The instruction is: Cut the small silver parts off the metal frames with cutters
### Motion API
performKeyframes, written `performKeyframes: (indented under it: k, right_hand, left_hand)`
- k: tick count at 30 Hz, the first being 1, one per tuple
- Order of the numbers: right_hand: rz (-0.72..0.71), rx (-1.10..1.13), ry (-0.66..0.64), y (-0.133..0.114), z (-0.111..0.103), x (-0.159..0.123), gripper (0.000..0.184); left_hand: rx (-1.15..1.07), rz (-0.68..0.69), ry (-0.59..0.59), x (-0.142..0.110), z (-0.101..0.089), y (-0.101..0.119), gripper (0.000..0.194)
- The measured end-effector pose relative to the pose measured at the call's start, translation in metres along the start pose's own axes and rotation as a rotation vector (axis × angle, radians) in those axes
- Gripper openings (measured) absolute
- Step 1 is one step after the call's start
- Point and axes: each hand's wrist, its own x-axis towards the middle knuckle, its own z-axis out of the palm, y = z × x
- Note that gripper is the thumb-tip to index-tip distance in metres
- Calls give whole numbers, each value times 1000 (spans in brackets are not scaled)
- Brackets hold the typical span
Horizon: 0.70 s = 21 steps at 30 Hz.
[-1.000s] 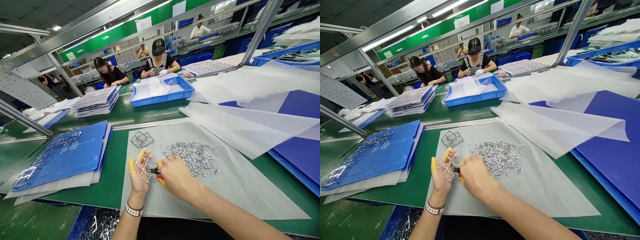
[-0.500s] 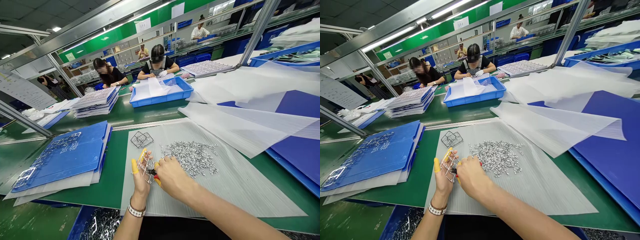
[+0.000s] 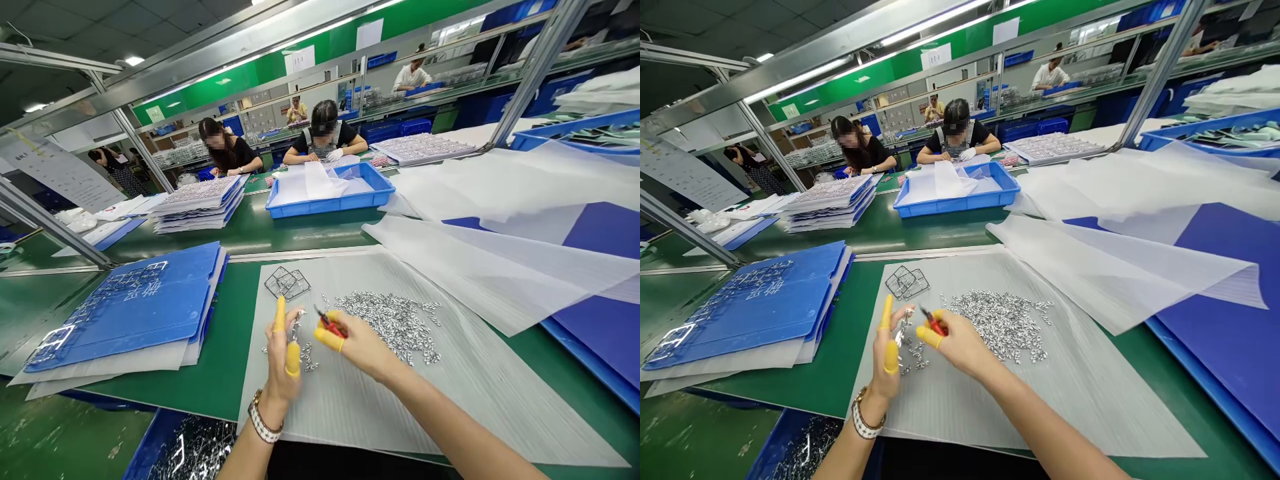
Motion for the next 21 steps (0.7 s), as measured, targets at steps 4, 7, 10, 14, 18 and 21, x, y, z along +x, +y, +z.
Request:
performKeyframes:
  k: [4,7,10,14,18,21]
  right_hand:
    - [165,645,72,3,9,9,27]
    - [201,824,95,4,17,12,30]
    - [171,877,155,8,20,13,29]
    - [-29,480,330,15,24,8,18]
    - [-514,-155,304,17,43,-3,15]
    - [-785,-456,180,17,60,-10,27]
  left_hand:
    - [335,243,-232,-3,-2,-3,72]
    - [544,370,-319,-2,-3,-6,73]
    - [538,415,-230,-2,-5,-3,79]
    - [159,117,53,0,-11,-1,72]
    - [-313,-357,44,11,-9,-2,63]
    - [-481,-460,65,19,-6,1,61]
